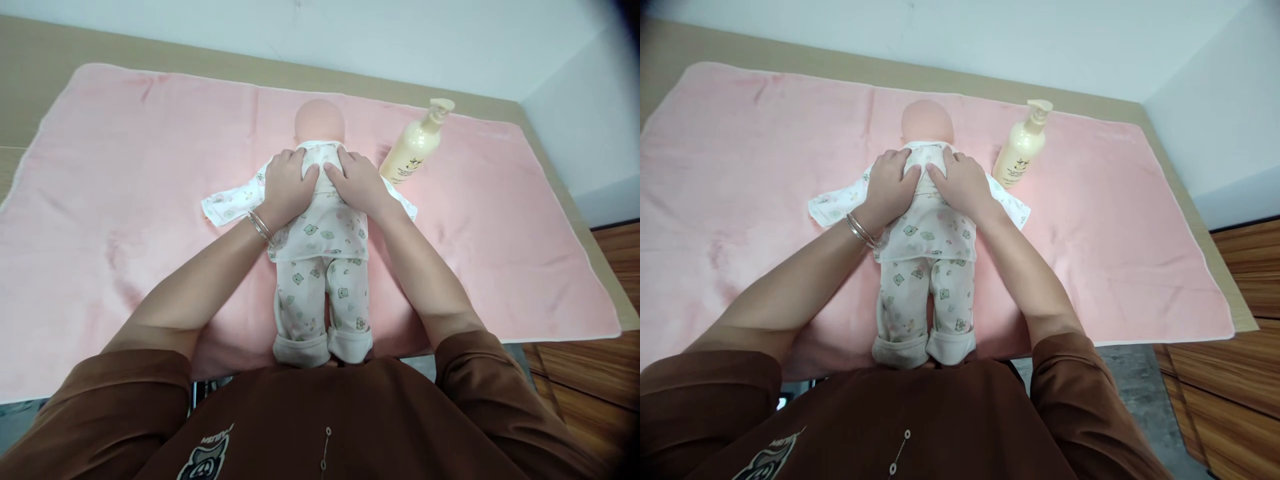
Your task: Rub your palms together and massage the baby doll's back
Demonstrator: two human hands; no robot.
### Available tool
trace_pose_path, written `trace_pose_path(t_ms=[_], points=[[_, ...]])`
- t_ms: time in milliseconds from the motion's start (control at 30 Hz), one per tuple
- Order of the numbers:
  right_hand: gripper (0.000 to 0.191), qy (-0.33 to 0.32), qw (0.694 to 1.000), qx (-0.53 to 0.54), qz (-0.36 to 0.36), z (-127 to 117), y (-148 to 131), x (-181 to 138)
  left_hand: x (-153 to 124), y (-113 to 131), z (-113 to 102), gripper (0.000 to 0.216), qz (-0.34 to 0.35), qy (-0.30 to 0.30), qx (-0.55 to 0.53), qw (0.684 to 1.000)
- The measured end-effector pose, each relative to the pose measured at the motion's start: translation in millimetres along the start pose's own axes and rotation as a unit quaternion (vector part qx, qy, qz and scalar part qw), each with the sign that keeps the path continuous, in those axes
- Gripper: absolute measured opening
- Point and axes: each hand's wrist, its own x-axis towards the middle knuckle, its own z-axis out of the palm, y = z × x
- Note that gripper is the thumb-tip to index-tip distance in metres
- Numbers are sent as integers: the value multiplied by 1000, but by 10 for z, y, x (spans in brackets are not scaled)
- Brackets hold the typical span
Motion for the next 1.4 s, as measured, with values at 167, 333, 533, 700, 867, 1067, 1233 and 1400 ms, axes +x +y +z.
trace_pose_path(t_ms=[167,333,533,700,867,1067,1233,1400], points=[[51,-30,998,-49,-36,-262,-185,-225,21,-99,32,30,15,-7,-30,999],[41,26,998,-6,-57,-319,-264,-266,23,-91,21,29,9,-10,-34,999],[57,47,999,-25,-9,-19,-225,-151,4,-49,2,35,3,-5,-2,1000],[56,18,999,14,-36,-147,-340,-266,-6,-81,24,40,12,17,-15,1000],[57,75,997,23,-7,-37,-317,-184,-6,-66,11,33,-6,13,-30,999],[53,25,998,54,-9,61,-231,-64,-17,10,-36,34,-38,-11,-35,999],[53,54,998,27,-7,105,-236,-103,-23,21,-47,34,-50,-15,-42,998],[49,65,997,14,-24,17,-242,-169,-29,-11,-29,33,-36,-12,-79,996]])
